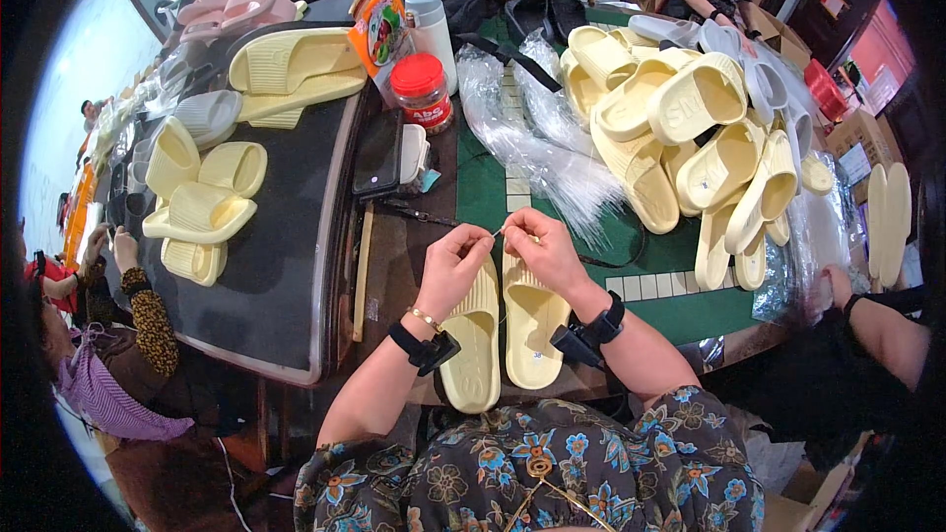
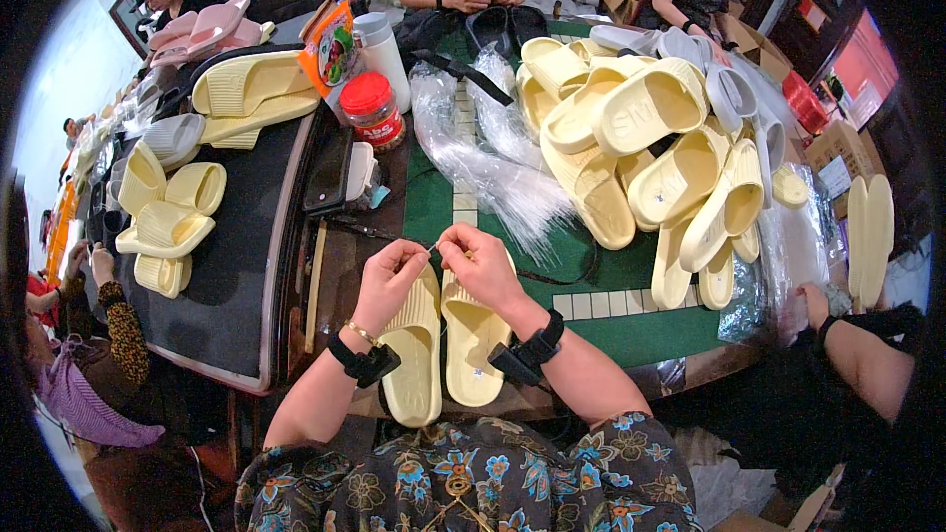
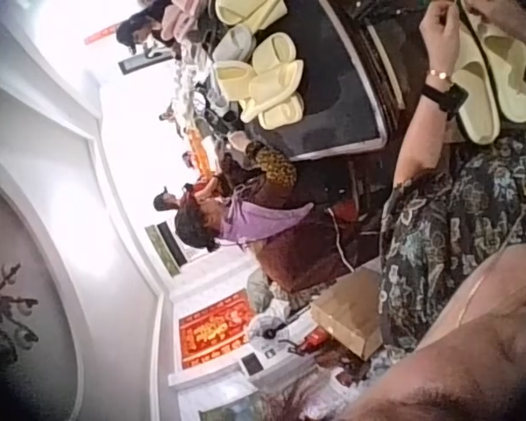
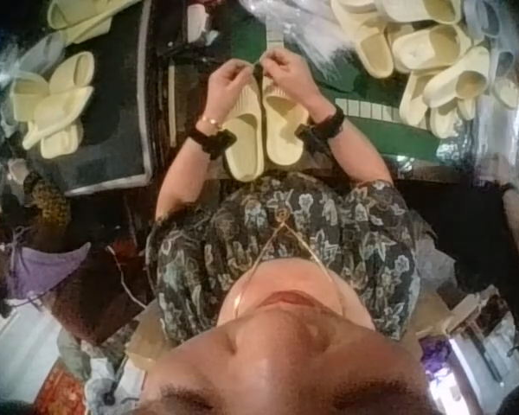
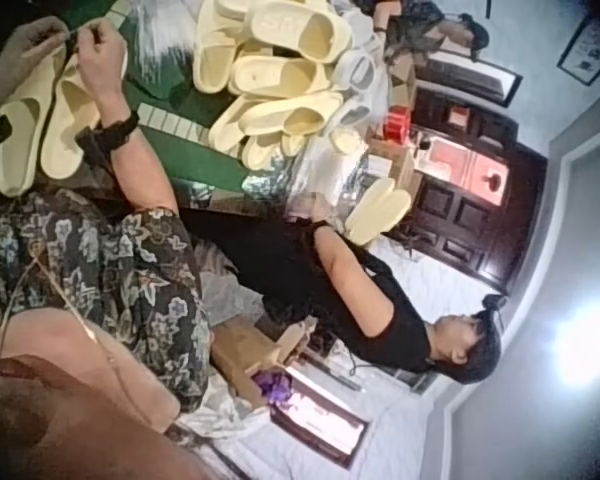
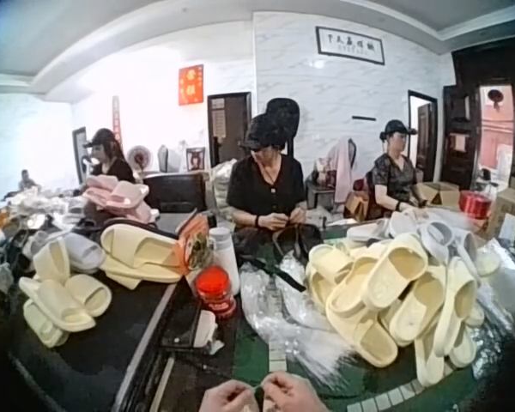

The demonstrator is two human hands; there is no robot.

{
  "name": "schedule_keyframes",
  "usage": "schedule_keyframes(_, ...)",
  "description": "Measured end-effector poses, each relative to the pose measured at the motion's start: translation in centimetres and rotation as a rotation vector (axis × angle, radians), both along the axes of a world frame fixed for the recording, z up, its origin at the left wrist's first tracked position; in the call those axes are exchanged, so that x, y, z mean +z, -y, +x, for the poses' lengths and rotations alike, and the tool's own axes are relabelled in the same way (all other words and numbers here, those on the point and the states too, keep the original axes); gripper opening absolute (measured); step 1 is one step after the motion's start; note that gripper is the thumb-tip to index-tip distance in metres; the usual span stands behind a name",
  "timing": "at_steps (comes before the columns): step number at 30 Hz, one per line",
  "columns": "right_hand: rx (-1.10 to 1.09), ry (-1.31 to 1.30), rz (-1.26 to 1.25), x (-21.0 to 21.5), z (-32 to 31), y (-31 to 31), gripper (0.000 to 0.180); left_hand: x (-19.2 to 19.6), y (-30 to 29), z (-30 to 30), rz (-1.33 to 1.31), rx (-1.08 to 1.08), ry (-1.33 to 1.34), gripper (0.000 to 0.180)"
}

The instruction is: Assembling and inspecting yellow and black foam sandals at a factory workbench.

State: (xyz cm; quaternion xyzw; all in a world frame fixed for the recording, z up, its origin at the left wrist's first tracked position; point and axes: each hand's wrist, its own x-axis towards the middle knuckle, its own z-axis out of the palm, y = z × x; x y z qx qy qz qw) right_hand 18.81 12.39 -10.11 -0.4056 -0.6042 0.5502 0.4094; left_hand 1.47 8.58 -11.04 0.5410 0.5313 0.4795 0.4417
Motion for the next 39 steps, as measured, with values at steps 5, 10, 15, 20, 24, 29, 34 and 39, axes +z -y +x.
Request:
schedule_keyframes(5,0.024,-0.007,0.016,-0.1,0.0,0.0,0.014,0.1,0.0,0.0,-0.008,0.005,-0.02,0.011)
schedule_keyframes(10,0.033,0.01,0.025,0.0,0.0,0.0,0.014,-0.1,0.0,0.1,0.032,0.019,-0.012,0.013)
schedule_keyframes(15,0.059,0.046,0.022,-0.1,0.0,-0.1,0.014,-0.2,0.0,0.1,0.033,0.016,-0.005,0.013)
schedule_keyframes(20,0.074,0.084,0.053,-0.2,0.1,-0.2,0.014,-0.2,0.0,0.0,0.02,0.002,-0.077,0.012)
schedule_keyframes(24,0.098,0.123,0.072,-0.4,0.0,-0.2,0.014,-0.2,-0.1,0.0,0.07,0.034,-0.15,0.013)
schedule_keyframes(29,0.116,0.156,0.089,-0.3,0.2,-0.4,0.015,0.0,0.1,-0.1,0.066,0.015,-0.162,0.011)
schedule_keyframes(34,0.142,0.178,0.088,-0.1,0.1,-0.5,0.015,-0.2,0.2,0.0,0.09,-0.002,-0.147,0.011)
schedule_keyframes(39,0.141,0.254,0.193,-0.3,0.2,-0.6,0.017,-0.9,0.3,0.1,0.093,-0.001,-0.138,0.008)
